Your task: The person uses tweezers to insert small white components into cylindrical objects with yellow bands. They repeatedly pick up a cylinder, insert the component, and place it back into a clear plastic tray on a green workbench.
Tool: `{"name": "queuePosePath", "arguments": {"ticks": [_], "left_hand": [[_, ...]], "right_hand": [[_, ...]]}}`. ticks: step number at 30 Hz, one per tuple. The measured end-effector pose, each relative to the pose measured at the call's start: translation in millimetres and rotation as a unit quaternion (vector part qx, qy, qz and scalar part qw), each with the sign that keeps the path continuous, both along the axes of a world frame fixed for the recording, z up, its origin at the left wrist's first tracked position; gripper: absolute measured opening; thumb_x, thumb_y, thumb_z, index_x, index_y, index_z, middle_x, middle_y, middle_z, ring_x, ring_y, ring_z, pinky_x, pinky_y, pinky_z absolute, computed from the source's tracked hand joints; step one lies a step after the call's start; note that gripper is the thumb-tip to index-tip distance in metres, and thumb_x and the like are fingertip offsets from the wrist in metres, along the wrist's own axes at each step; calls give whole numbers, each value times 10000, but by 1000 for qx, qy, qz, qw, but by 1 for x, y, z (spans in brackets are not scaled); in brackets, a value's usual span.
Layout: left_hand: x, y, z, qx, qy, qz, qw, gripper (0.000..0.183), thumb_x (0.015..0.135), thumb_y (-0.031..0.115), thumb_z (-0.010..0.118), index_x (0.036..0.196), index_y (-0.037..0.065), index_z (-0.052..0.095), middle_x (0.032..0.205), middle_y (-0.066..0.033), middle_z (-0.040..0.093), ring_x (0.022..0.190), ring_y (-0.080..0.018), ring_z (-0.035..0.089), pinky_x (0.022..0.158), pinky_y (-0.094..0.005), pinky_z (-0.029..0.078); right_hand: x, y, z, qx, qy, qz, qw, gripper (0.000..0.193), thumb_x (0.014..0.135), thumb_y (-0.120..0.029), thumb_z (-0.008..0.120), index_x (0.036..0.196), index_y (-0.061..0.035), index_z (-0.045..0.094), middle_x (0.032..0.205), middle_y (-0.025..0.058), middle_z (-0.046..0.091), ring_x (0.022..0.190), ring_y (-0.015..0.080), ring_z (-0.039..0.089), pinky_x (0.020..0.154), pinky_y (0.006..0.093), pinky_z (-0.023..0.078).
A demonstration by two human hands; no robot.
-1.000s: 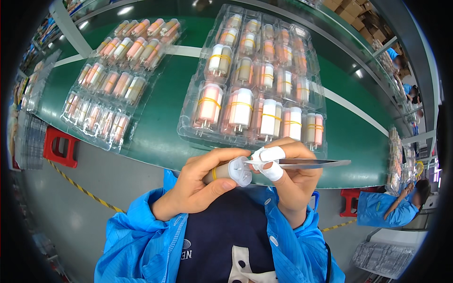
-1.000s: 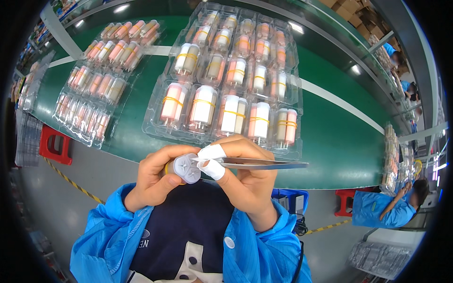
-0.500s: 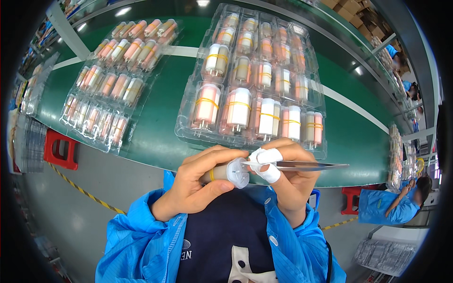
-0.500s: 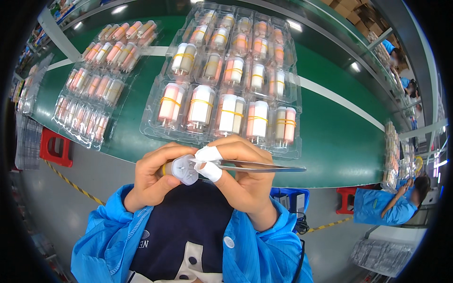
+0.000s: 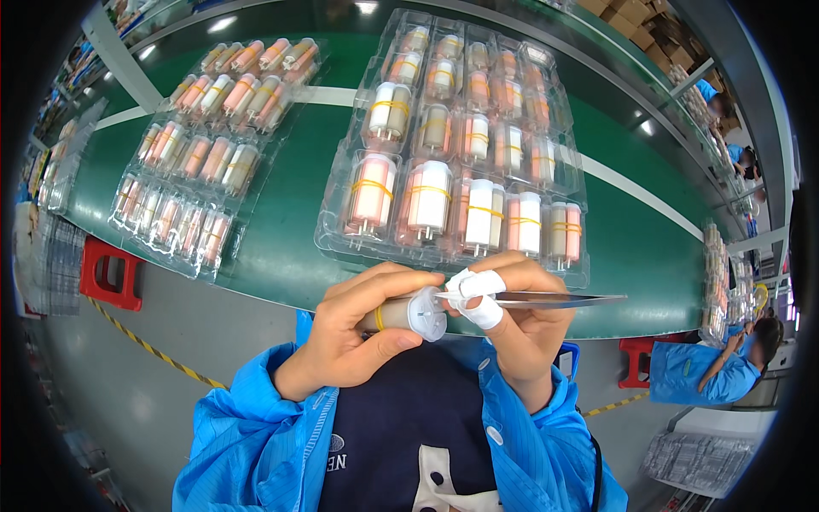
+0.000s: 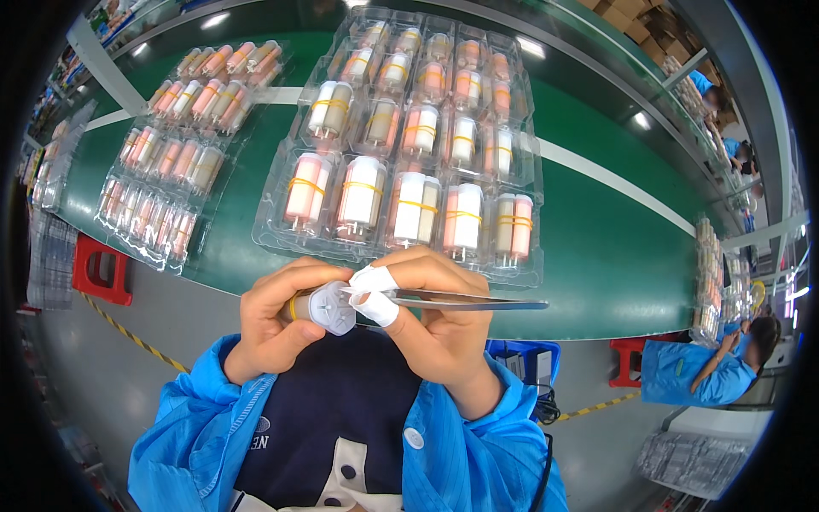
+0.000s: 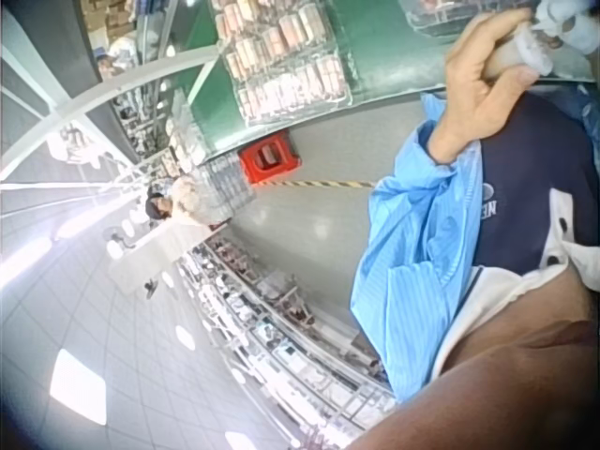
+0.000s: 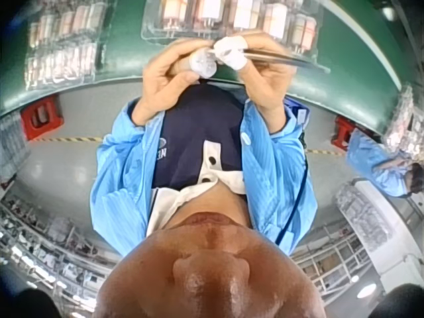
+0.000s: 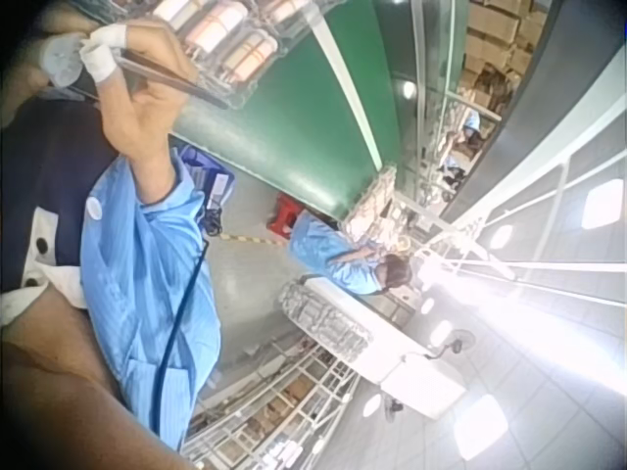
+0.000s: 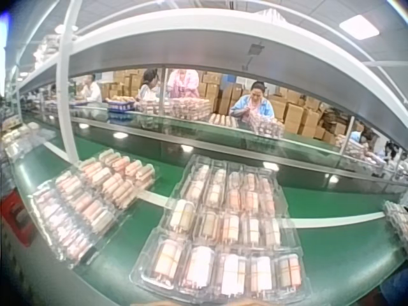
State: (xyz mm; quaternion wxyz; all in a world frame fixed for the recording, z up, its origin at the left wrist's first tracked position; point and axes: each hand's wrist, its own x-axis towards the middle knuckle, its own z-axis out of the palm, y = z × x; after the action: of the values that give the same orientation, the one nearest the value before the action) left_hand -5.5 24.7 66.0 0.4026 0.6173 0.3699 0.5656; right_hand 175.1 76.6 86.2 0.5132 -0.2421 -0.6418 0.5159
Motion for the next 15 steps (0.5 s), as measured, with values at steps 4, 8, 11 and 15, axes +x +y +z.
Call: {"name": "queuePosePath", "arguments": {"ticks": [4,8,11,15], "left_hand": [[0,0,-2,20,2,2,1000,573,856,406,643,1122,-99,583,986,-189,632,864,-228,620,747,-315,475],[0,1,-1,21,-4,-2,1000,566,851,396,652,1114,-101,586,982,-194,635,854,-232,623,742,-318,477],[-1,1,-2,24,3,-1,1000,515,835,329,671,1125,-89,587,990,-193,636,862,-242,626,749,-319,480],[-3,1,-1,43,34,7,998,450,798,198,709,1145,-62,589,1008,-181,637,887,-262,628,773,-325,486]], "right_hand": [[0,1,1,14,6,6,1000,137,774,2,703,903,19,662,849,136,669,761,182,647,660,285,507],[-1,0,0,17,38,10,999,132,775,10,697,902,21,663,853,135,669,760,184,647,661,282,507],[-1,1,-1,-4,14,14,1000,122,778,14,691,897,20,664,852,133,668,766,183,649,654,281,506],[-2,3,2,55,-34,11,998,117,776,26,671,892,21,661,832,133,661,759,179,649,645,275,503]]}}
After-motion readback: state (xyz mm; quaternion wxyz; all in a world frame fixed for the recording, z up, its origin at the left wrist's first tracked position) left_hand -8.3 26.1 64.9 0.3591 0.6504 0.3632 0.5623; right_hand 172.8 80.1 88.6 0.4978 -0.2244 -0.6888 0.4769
